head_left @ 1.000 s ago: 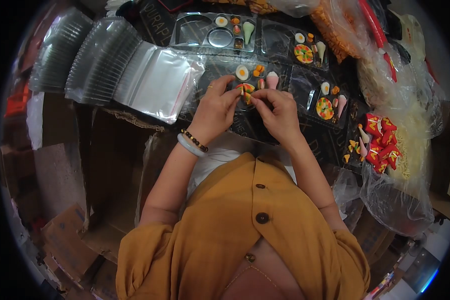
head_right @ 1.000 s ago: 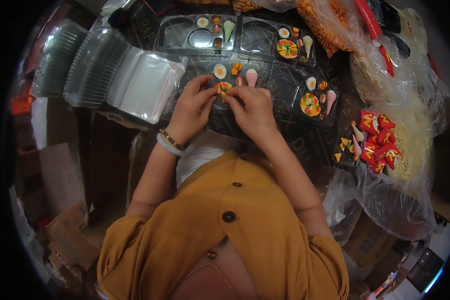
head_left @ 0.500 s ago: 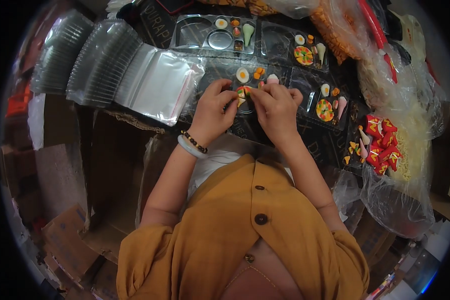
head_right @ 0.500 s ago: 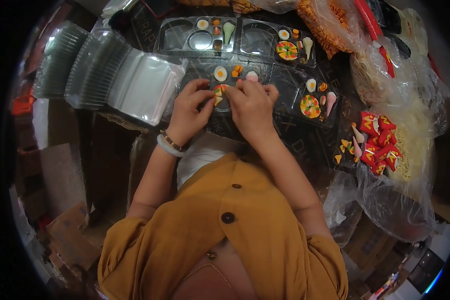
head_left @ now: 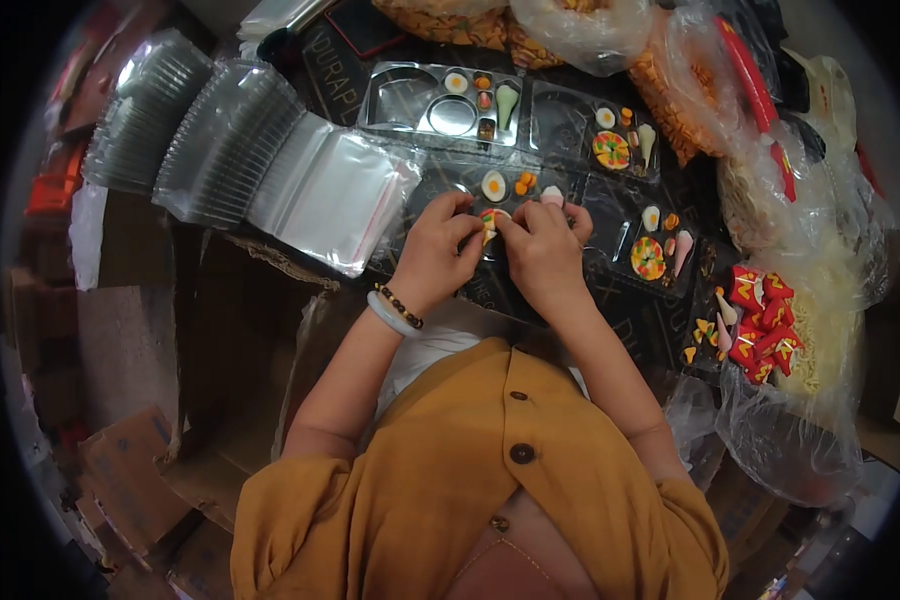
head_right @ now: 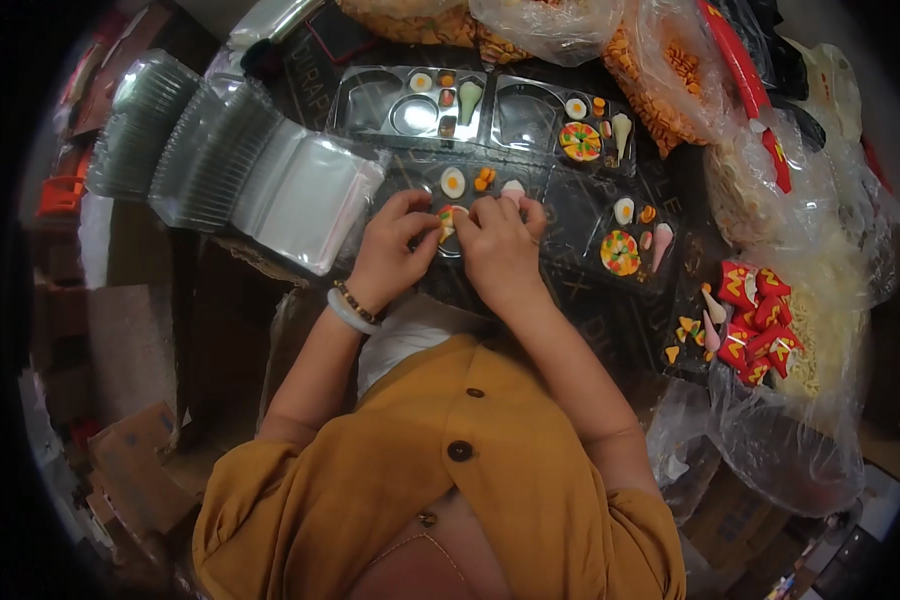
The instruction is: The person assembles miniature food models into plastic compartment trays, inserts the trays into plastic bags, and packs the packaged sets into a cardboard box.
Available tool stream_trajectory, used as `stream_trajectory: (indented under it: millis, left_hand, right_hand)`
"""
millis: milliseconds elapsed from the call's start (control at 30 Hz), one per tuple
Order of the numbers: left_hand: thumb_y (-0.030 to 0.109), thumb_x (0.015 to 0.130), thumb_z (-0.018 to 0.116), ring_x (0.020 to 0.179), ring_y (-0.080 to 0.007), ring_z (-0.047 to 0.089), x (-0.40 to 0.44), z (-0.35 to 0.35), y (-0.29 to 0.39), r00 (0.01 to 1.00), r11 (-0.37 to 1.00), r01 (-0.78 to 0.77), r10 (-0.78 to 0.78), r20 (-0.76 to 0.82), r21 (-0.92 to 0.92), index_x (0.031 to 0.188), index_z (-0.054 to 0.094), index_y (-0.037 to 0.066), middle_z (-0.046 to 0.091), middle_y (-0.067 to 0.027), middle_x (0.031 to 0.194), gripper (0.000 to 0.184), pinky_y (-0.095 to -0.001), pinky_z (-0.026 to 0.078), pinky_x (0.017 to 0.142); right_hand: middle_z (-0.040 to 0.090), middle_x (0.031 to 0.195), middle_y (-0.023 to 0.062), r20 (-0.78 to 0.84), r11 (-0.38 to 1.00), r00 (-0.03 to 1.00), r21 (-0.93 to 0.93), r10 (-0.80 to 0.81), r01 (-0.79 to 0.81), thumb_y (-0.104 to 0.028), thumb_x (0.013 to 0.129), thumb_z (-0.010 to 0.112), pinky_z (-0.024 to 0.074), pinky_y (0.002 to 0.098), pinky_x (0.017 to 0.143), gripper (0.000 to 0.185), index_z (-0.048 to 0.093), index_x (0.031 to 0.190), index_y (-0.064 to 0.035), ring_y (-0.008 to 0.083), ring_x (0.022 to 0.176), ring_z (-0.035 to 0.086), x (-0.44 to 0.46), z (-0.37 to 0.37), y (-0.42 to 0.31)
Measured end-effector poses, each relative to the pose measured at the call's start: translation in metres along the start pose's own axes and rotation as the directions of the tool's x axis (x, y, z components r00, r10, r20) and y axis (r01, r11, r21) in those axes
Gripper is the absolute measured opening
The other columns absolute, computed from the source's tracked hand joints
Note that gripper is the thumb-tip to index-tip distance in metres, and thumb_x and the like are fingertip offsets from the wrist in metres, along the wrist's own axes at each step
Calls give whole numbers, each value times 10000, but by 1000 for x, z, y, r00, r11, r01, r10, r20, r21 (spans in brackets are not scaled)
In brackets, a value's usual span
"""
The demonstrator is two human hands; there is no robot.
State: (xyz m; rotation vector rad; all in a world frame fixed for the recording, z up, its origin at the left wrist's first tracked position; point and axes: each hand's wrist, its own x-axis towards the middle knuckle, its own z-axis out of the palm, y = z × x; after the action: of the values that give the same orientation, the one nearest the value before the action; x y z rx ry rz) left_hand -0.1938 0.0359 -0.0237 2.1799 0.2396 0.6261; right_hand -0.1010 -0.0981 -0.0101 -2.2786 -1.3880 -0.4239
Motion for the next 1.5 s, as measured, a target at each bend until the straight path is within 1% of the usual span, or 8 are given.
stream_trajectory:
  millis: [267, 333, 433, 567, 667, 1000, 1233, 1500]
  left_hand:
    - [51, 730, 645, 962, -331, 566, 10, -7, 4, 999, 1000, -4, 4, 39, 13, 838, 639, -5, 560, -187, 1044, 121, -371, 469, 826]
    - [51, 739, 660, 929, -318, 594, 18, -18, 13, 969, 993, 83, -99, 227, 79, 900, 652, 23, 578, -162, 1039, 164, -342, 488, 775]
    - [66, 743, 668, 913, -305, 606, 55, -36, 28, 961, 989, 91, -119, 251, 119, 924, 658, 31, 605, -155, 1002, 184, -332, 493, 773]
    - [70, 772, 621, 846, -321, 602, 159, -52, 10, 925, 948, -285, 311, -217, 143, 876, 638, -17, 612, -134, 955, 137, -356, 488, 748]
    - [88, 816, 591, 844, -236, 649, 227, -60, -12, 837, 878, -337, 445, -319, 341, 926, 649, 4, 635, -141, 1020, 150, -304, 525, 672]
    - [84, 827, 559, 833, -237, 625, 216, 2, -57, 948, 882, -126, -28, -317, -454, 963, 598, -23, 594, -156, 1018, 177, -297, 526, 660]
    - [81, 835, 537, 826, -238, 607, 205, 15, -69, 946, 566, 32, -282, -158, -824, 989, 562, -42, 566, -167, 1016, 199, -292, 527, 652]
    - [78, 843, 512, 817, -240, 587, 207, 0, -54, 921, 84, 76, -388, 38, -994, 1018, 521, -63, 533, -178, 1014, 225, -286, 528, 643]
  right_hand:
    - [542, 811, 0, 46, 1000, 999, -11, -13, 14, -102, 723, 664, 296, 416, 894, 228, 646, 949, -125, 182, 842, 546, 6, -10, 1]
    - [549, 834, 7, 21, 996, 1000, 84, 14, -15, -138, 728, 684, 295, 423, 895, 234, 638, 956, -116, 187, 853, 549, 7, -14, -1]
    - [558, 860, 10, 76, 996, 995, 70, 57, -62, -162, 732, 704, 286, 422, 897, 250, 634, 967, -112, 184, 870, 554, 5, -11, 1]
    - [570, 893, 9, 42, 980, 993, 162, 113, -118, -155, 735, 706, 271, 417, 904, 248, 636, 969, -114, 176, 877, 557, 8, -30, 1]
    - [583, 915, 5, 28, 968, 990, 208, 137, -140, -133, 740, 704, 254, 407, 916, 232, 638, 960, -105, 164, 873, 564, 5, -43, 3]
    - [594, 905, -6, 148, 930, 965, 268, 218, -251, -73, 729, 690, 231, 420, 948, 220, 633, 940, -99, 158, 845, 578, -7, -64, 11]
    - [621, 885, 3, 152, 919, 956, 273, 250, -284, -49, 748, 683, 238, 391, 961, 152, 649, 891, -89, 150, 820, 589, 2, -63, 16]
    - [600, 874, -5, 105, 929, 970, 281, 218, -239, -57, 733, 689, 229, 409, 966, 188, 643, 911, -98, 155, 814, 581, -8, -64, 16]
